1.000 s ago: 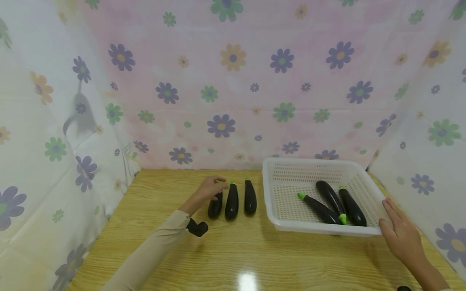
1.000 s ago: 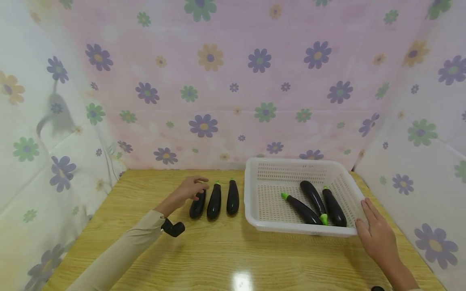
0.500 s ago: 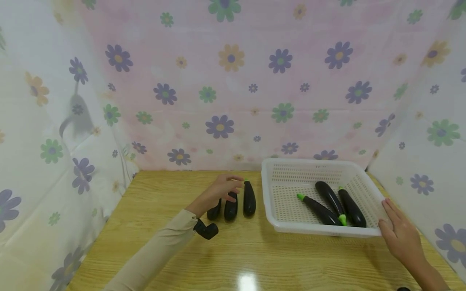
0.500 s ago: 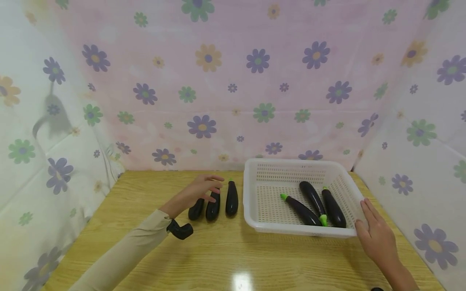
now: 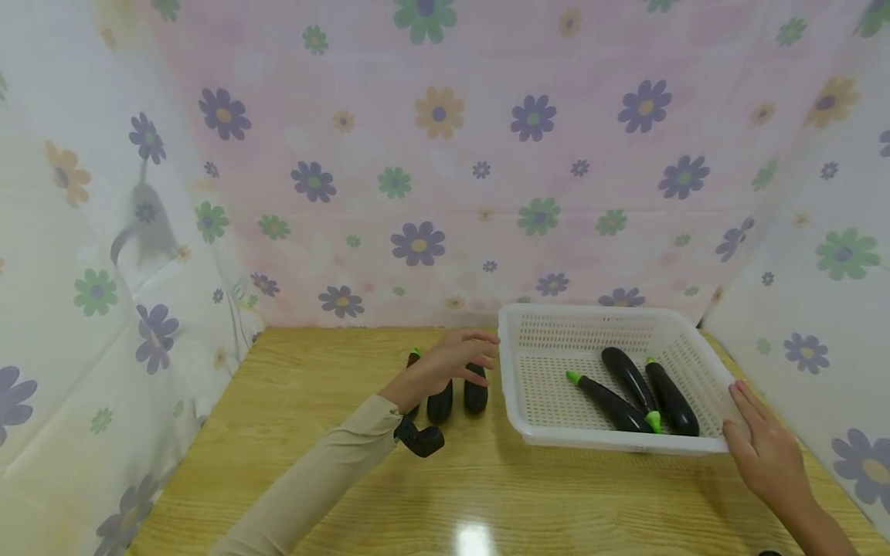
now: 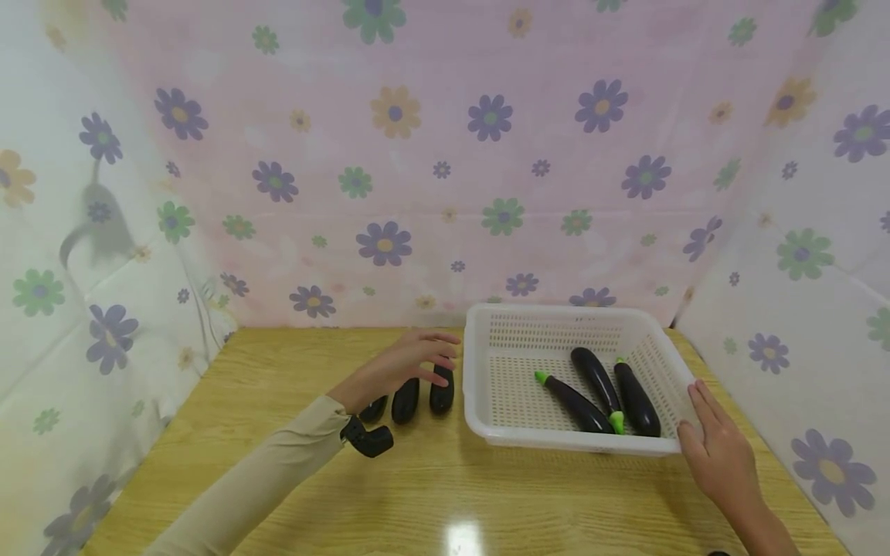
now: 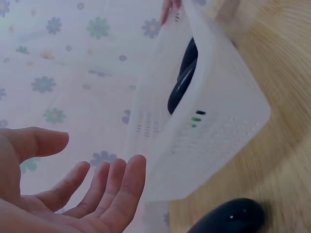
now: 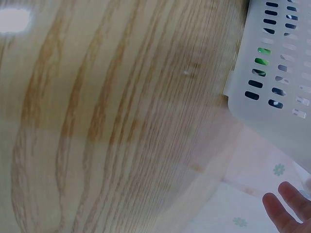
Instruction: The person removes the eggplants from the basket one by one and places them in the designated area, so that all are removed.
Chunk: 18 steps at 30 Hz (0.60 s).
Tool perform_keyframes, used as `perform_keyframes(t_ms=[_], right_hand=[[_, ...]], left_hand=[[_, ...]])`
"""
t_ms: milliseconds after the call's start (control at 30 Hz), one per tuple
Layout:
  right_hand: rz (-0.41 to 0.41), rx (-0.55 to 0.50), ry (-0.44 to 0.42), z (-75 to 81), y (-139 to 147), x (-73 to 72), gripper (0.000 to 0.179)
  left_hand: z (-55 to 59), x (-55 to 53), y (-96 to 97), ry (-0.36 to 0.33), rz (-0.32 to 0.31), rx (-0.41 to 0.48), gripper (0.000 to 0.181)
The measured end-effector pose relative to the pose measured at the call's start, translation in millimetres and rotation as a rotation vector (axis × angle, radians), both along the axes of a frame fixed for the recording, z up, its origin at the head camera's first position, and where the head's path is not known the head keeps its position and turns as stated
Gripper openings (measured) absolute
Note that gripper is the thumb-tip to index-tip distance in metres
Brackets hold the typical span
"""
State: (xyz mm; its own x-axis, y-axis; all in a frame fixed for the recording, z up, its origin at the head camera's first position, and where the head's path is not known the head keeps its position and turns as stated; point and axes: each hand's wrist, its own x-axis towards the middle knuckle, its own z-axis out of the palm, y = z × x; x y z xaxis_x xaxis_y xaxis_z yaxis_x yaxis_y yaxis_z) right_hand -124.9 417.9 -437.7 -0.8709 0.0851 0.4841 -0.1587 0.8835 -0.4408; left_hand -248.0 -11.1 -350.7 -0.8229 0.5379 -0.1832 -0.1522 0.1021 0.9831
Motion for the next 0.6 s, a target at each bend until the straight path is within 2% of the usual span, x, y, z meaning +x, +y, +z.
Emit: perform_keyframes(t_ms=[267, 600], right_hand=[[0.019, -0.011, -0.031, 0.8, 0, 0.5, 0.052], [0.008, 0.006, -0.001, -1.4, -1, 0.1, 0.052]], left_hand=[[4.9, 2.3, 10.8, -0.014, -0.085, 0.075, 0.036], [4.2, -2.9, 35.0, -0.032, -0.091, 0.074, 0.031]])
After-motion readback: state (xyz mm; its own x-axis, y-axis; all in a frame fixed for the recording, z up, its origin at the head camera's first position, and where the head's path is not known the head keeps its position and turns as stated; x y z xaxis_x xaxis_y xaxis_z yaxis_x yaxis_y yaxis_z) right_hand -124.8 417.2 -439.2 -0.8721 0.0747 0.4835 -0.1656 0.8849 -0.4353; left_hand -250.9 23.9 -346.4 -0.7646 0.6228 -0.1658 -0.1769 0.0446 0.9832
